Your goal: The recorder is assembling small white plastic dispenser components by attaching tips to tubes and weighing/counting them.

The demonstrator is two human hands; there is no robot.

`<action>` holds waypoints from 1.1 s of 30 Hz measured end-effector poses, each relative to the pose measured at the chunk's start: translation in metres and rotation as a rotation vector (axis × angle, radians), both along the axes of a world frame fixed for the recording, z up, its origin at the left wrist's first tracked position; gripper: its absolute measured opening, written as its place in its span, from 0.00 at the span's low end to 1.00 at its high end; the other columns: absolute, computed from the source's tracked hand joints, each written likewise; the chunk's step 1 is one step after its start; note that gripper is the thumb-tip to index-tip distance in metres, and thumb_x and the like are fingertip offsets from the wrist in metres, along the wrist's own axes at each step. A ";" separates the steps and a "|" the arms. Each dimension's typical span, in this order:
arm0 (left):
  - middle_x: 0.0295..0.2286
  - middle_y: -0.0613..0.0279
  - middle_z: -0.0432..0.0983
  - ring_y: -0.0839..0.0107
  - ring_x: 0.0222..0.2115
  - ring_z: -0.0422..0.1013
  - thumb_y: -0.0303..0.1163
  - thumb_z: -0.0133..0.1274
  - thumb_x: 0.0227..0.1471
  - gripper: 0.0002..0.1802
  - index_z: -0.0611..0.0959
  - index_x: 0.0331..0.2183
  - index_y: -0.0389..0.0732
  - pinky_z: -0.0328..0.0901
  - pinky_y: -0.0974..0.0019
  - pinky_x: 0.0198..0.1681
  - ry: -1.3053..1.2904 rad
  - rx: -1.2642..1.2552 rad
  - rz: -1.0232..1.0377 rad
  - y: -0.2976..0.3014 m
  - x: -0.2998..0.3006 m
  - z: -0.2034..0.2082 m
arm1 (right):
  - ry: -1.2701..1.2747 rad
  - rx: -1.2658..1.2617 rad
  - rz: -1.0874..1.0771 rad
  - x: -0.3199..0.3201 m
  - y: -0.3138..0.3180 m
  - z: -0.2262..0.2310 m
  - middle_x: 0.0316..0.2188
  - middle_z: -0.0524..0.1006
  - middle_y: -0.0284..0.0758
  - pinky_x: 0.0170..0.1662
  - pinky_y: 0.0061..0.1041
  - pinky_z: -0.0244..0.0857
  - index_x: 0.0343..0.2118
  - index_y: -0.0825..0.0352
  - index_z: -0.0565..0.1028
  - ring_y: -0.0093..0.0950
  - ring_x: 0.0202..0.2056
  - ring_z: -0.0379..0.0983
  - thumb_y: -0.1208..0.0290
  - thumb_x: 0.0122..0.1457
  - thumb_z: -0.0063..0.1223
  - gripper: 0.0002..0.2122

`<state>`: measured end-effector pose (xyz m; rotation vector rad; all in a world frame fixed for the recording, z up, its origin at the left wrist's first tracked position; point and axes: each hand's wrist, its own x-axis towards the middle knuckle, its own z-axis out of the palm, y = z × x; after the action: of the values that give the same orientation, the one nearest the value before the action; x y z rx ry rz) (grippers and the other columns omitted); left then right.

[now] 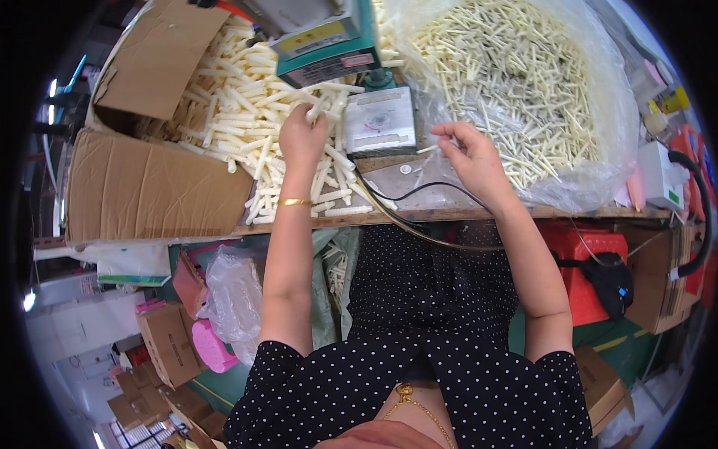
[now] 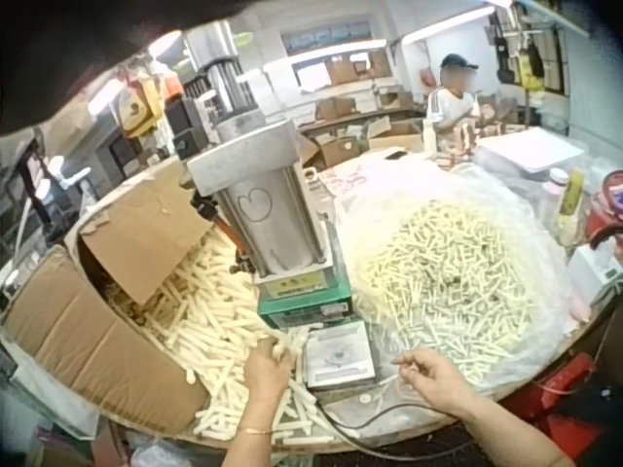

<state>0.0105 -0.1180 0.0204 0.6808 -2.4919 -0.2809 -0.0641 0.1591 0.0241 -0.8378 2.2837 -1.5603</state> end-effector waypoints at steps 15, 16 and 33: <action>0.29 0.66 0.76 0.80 0.30 0.69 0.27 0.56 0.46 0.14 0.79 0.38 0.35 0.63 0.76 0.36 -0.237 1.199 -0.670 0.072 0.028 0.017 | -0.190 -0.220 0.215 -0.007 -0.015 0.032 0.27 0.73 0.30 0.32 0.17 0.63 0.36 0.68 0.74 0.18 0.27 0.68 0.77 0.54 0.49 0.07; 0.29 0.66 0.76 0.81 0.30 0.68 0.27 0.56 0.46 0.13 0.79 0.38 0.35 0.63 0.76 0.35 -0.244 1.200 -0.685 0.073 0.027 0.017 | -0.193 -0.219 0.214 -0.005 -0.016 0.031 0.27 0.73 0.30 0.32 0.17 0.63 0.36 0.68 0.74 0.18 0.27 0.68 0.77 0.54 0.49 0.07; 0.28 0.63 0.76 0.81 0.24 0.67 0.25 0.56 0.45 0.12 0.80 0.36 0.34 0.60 0.79 0.26 0.441 1.152 -0.373 0.068 -0.017 -0.006 | 0.261 -0.299 0.039 -0.021 -0.021 0.051 0.42 0.66 0.37 0.34 0.20 0.65 0.48 0.62 0.67 0.23 0.35 0.69 0.75 0.51 0.52 0.19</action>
<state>-0.0063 -0.0498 0.0142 0.4453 -1.8275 -1.8445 -0.0851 0.1385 0.0755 -1.2188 2.2133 -1.9035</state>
